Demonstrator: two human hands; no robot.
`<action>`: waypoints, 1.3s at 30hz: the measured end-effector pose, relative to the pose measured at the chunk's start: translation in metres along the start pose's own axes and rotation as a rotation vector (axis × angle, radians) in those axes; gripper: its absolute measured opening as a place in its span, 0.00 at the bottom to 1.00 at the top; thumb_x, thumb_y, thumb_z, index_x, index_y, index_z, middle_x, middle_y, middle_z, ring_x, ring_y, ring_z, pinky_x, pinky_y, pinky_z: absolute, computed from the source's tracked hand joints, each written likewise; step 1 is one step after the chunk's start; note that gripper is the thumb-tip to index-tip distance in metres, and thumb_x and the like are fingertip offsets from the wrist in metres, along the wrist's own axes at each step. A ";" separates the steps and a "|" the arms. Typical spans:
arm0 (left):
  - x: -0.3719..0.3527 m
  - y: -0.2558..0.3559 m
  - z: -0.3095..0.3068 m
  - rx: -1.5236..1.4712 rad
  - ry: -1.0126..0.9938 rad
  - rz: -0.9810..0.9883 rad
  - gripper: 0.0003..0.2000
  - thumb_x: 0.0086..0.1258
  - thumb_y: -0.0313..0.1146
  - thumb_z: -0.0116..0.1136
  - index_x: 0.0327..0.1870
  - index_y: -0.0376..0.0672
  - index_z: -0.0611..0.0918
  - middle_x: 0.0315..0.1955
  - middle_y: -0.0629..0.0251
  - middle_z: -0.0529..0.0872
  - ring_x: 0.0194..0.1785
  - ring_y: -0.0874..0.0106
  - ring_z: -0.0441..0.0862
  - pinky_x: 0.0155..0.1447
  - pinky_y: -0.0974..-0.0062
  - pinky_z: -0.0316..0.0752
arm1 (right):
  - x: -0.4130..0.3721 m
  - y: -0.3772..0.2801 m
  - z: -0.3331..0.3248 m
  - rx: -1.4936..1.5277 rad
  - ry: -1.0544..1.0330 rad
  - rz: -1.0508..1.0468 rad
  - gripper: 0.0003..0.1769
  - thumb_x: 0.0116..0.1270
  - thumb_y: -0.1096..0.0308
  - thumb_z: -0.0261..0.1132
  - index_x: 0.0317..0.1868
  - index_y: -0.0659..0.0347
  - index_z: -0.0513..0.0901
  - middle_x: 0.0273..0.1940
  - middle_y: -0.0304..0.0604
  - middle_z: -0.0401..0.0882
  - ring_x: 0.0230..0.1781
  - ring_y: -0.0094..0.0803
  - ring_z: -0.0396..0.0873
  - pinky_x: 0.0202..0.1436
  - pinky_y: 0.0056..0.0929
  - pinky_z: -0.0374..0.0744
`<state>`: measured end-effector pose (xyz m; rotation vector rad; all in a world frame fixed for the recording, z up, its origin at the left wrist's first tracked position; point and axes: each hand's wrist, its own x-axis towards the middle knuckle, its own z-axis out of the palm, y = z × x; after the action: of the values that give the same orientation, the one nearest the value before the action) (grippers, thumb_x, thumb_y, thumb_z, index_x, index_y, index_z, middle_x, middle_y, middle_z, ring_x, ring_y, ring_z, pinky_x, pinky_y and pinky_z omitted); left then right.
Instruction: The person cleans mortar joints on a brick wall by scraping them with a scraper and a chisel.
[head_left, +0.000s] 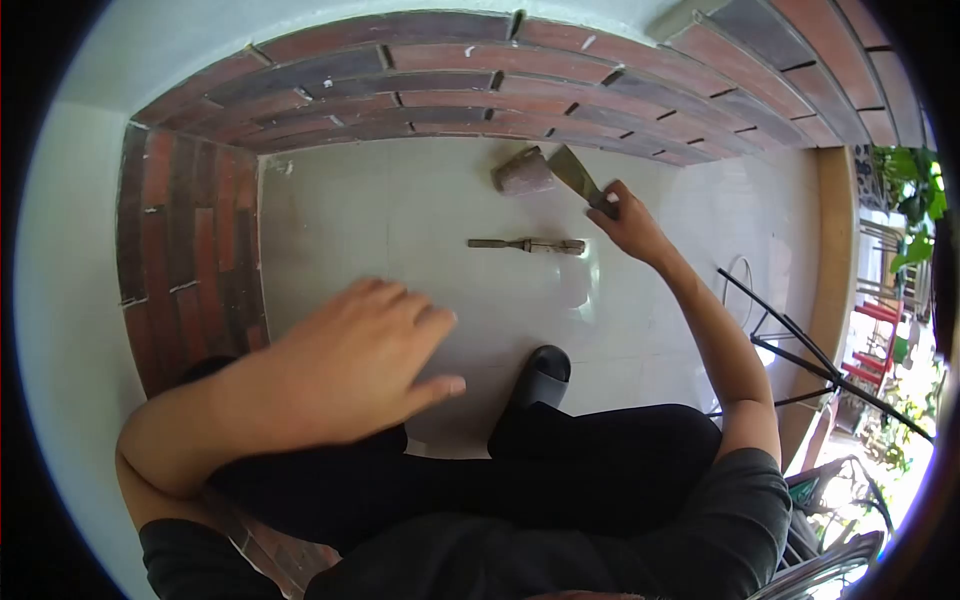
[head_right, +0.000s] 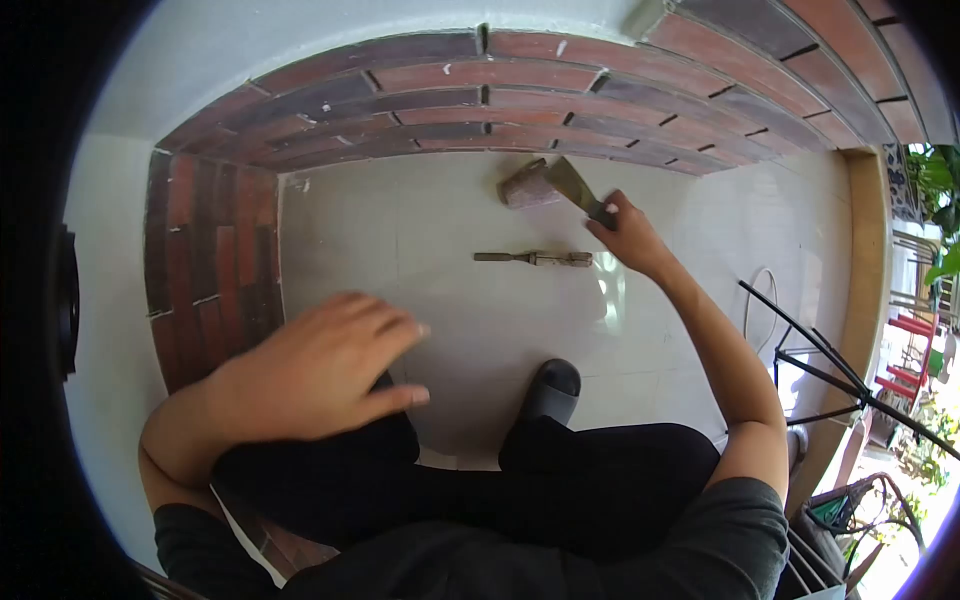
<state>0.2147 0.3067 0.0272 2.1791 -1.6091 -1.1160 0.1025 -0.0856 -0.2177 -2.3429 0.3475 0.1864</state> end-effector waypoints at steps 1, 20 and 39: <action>0.001 -0.005 -0.003 0.017 0.046 -0.014 0.27 0.78 0.50 0.59 0.61 0.29 0.79 0.57 0.46 0.83 0.63 0.51 0.79 0.71 0.56 0.72 | 0.004 -0.055 -0.005 0.010 0.001 0.005 0.24 0.76 0.53 0.67 0.54 0.67 0.74 0.28 0.59 0.84 0.30 0.59 0.82 0.40 0.51 0.78; 0.028 -0.044 0.010 -0.223 0.209 -0.212 0.33 0.80 0.56 0.57 0.70 0.34 0.74 0.66 0.43 0.79 0.73 0.49 0.74 0.77 0.57 0.67 | 0.099 -0.132 0.085 0.825 -0.068 -0.027 0.22 0.84 0.50 0.56 0.43 0.63 0.73 0.24 0.39 0.73 0.23 0.26 0.75 0.28 0.32 0.76; 0.227 -0.166 0.046 -0.984 0.744 -0.070 0.16 0.68 0.45 0.69 0.43 0.40 0.82 0.39 0.62 0.86 0.37 0.73 0.83 0.40 0.69 0.79 | 0.134 -0.163 0.136 0.725 0.390 -0.143 0.32 0.86 0.43 0.50 0.41 0.70 0.78 0.28 0.55 0.82 0.28 0.51 0.78 0.35 0.46 0.77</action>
<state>0.3312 0.1804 -0.1999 1.6287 -0.4841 -0.7079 0.2748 0.0956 -0.2378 -1.6576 0.3580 -0.4111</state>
